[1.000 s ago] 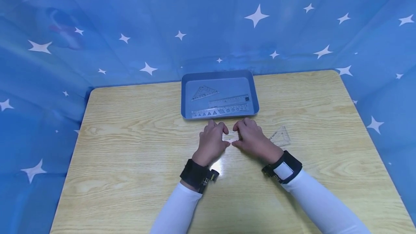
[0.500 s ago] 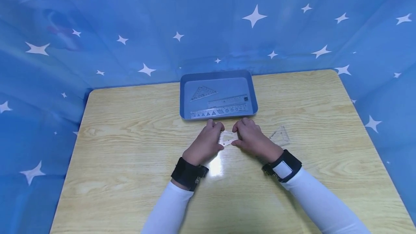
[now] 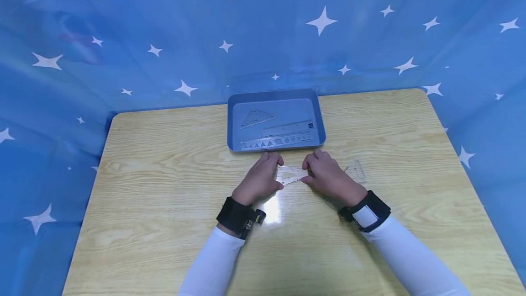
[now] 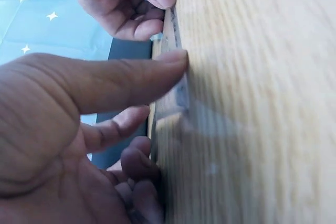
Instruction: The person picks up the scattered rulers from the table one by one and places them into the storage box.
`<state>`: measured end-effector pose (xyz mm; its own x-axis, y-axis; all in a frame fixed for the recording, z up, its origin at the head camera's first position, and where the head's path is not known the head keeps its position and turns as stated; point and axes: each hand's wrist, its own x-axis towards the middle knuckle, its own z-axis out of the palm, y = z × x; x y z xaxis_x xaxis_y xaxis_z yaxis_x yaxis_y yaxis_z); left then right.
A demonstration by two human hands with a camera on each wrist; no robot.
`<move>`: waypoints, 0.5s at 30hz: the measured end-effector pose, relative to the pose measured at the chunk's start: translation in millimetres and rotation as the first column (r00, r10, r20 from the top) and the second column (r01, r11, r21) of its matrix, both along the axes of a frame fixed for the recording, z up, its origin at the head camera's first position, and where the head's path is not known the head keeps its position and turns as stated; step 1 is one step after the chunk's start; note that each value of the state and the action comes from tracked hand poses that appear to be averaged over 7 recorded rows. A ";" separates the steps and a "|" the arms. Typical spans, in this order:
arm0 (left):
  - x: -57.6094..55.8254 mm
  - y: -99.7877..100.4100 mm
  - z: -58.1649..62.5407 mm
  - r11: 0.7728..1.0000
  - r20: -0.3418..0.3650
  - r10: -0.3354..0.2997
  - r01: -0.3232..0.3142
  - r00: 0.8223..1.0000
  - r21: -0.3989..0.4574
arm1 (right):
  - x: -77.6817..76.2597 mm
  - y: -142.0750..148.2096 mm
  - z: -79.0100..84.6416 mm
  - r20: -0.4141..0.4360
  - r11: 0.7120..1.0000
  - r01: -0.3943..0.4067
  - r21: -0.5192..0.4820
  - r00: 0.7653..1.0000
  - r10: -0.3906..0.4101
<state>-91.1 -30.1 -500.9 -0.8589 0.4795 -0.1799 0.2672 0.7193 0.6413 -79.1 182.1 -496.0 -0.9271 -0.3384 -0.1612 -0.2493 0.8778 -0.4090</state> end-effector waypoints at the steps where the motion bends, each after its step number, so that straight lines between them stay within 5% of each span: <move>1: -0.3 0.2 0.5 1.000 0.004 -0.001 0.001 1.000 -0.001 | -0.4 0.1 0.1 0.008 1.000 0.002 0.002 1.000 -0.002; 15: 2.7 -1.0 0.6 1.000 0.001 0.019 -0.019 1.000 0.010 | -1.5 2.3 0.2 0.005 1.000 -0.007 -0.015 1.000 0.007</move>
